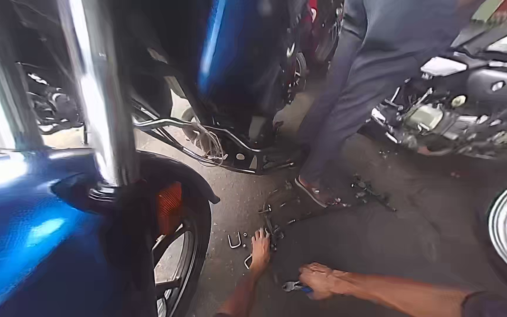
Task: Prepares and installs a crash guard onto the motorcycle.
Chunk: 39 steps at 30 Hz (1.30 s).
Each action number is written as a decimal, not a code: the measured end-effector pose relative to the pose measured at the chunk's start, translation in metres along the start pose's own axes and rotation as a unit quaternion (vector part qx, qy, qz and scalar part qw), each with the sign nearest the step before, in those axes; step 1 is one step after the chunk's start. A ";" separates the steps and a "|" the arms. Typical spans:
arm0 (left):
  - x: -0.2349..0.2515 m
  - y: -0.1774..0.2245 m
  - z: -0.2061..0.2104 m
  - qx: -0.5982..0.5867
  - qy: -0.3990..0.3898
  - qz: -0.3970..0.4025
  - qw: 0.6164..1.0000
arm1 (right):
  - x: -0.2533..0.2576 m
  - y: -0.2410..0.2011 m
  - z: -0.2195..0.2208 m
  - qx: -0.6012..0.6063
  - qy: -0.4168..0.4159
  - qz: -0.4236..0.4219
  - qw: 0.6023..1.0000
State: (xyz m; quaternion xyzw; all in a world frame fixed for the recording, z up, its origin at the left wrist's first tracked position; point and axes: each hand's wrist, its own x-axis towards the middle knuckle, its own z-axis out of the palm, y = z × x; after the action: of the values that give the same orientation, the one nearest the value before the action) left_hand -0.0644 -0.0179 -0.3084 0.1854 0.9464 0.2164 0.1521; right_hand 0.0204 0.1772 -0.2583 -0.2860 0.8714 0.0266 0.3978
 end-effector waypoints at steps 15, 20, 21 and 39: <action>-0.011 0.005 0.046 -0.204 -0.013 -0.063 0.977 | 0.045 -0.018 0.028 0.040 -0.133 0.168 0.976; -0.031 0.000 0.085 -0.501 0.064 -0.144 0.851 | 0.056 0.023 -0.052 0.172 -0.025 0.035 0.984; -0.026 0.008 0.080 -0.633 0.068 -0.176 0.751 | 0.063 0.025 -0.075 0.179 -0.006 0.020 0.984; -0.091 0.009 0.018 -0.232 -0.054 -0.315 0.919 | 0.219 -0.011 -0.094 -0.229 0.000 -0.178 0.957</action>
State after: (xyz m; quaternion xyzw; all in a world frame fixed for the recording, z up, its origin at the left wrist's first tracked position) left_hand 0.0254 -0.0420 -0.3009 -0.1513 0.8697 0.3601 0.3019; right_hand -0.1513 0.0380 -0.3478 -0.5201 0.7767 0.1537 0.3202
